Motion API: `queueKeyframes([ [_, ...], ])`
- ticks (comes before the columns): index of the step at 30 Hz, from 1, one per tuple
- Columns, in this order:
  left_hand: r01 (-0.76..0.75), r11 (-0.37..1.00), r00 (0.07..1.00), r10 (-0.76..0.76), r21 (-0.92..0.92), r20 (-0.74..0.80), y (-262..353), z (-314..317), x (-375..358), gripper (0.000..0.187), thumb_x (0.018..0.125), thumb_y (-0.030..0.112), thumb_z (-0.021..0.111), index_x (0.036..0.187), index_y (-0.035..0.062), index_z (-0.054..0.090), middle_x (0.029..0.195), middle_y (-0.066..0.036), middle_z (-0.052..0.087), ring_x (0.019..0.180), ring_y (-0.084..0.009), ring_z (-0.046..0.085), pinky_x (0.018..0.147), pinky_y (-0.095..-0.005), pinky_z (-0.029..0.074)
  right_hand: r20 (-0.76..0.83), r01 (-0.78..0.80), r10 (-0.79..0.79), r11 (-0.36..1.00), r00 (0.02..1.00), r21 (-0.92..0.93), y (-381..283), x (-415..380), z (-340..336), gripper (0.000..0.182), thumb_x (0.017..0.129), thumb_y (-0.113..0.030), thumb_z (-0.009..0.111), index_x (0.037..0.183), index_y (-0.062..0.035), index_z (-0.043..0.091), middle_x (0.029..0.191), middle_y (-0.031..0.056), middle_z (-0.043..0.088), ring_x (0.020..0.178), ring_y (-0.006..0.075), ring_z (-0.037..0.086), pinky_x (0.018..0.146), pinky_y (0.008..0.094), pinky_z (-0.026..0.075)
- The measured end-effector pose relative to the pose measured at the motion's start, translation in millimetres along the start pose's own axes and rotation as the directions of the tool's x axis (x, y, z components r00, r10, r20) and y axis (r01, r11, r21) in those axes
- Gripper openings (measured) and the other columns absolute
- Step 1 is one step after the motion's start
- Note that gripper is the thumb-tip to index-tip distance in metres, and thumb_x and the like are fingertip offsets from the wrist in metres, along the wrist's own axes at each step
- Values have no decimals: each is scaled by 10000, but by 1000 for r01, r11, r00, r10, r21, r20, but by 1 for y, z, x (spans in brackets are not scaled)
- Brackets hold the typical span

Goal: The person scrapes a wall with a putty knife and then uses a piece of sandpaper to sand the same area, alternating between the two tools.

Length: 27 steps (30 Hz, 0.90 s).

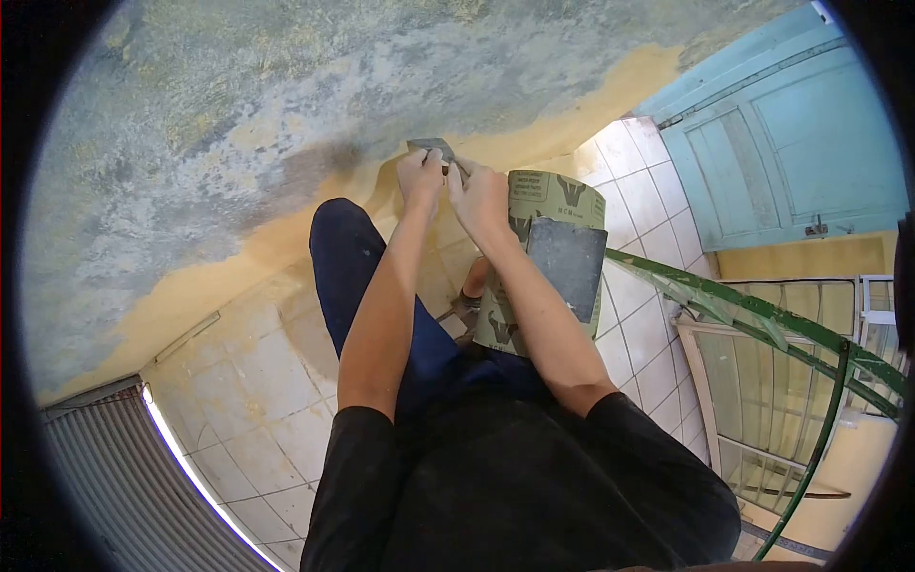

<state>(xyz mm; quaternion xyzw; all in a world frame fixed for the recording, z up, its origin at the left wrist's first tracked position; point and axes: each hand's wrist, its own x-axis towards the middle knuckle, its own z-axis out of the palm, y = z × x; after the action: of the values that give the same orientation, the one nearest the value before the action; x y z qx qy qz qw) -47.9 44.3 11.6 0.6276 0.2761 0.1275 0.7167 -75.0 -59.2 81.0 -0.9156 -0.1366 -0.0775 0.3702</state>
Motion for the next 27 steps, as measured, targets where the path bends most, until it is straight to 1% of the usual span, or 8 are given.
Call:
queueKeyframes([
  [4,-66,997,998,67,32,-20,-37,-3,11,317,869,207,627,738,-81,612,582,-128,541,566,-174,541,583,-387,431,-17,93,-95,994,995,-58,9,2,21,274,912,-201,589,1004,21,719,698,256,637,645,376,660,646,444,514],
  [6,-140,970,987,153,200,-51,-36,0,25,314,867,206,625,750,-85,624,590,-139,564,563,-189,546,586,-385,434,-2,61,-61,998,998,-29,6,4,16,262,913,-198,588,986,16,719,707,258,638,653,380,659,649,449,511],
  [11,-75,996,996,77,50,-33,-19,-4,20,307,853,201,624,735,-82,628,600,-151,597,555,-205,544,582,-393,430,-99,82,-87,995,991,-56,6,0,24,249,914,-201,586,965,5,717,709,259,634,657,396,654,645,467,503],
  [14,-59,997,998,61,47,-35,-26,0,17,299,849,193,622,728,-80,632,597,-145,600,550,-199,538,574,-394,425,-4,83,-84,994,996,-75,6,8,22,260,914,-212,587,964,5,719,700,259,633,655,409,656,643,472,513],
  [16,-52,998,997,54,39,-63,-18,-2,10,294,847,189,622,727,-80,633,595,-140,600,546,-194,535,570,-394,424,80,-35,36,999,996,-13,-14,2,6,219,908,-176,571,866,18,666,749,274,642,743,440,646,712,506,509],
  [18,-145,977,987,154,154,-48,-9,-6,9,283,844,187,621,743,-77,652,599,-145,605,547,-193,540,570,-391,427,55,-20,22,999,998,-41,-18,5,10,215,909,-174,569,873,15,667,751,275,642,744,441,645,712,506,509],
  [21,-46,998,998,47,30,-37,-27,-3,15,284,836,190,621,744,-76,653,603,-164,609,541,-206,541,571,-395,429,-2,17,-17,998,1000,-56,1,-2,20,235,912,-195,575,927,9,691,731,269,639,705,427,651,680,490,513],
  [27,-139,981,989,146,131,-37,-1,-8,2,286,838,189,632,728,-74,654,596,-167,609,548,-204,559,577,-394,434,-28,70,-71,997,997,-41,-4,6,19,278,910,-202,590,1036,11,717,742,268,652,708,418,666,686,472,525],
])
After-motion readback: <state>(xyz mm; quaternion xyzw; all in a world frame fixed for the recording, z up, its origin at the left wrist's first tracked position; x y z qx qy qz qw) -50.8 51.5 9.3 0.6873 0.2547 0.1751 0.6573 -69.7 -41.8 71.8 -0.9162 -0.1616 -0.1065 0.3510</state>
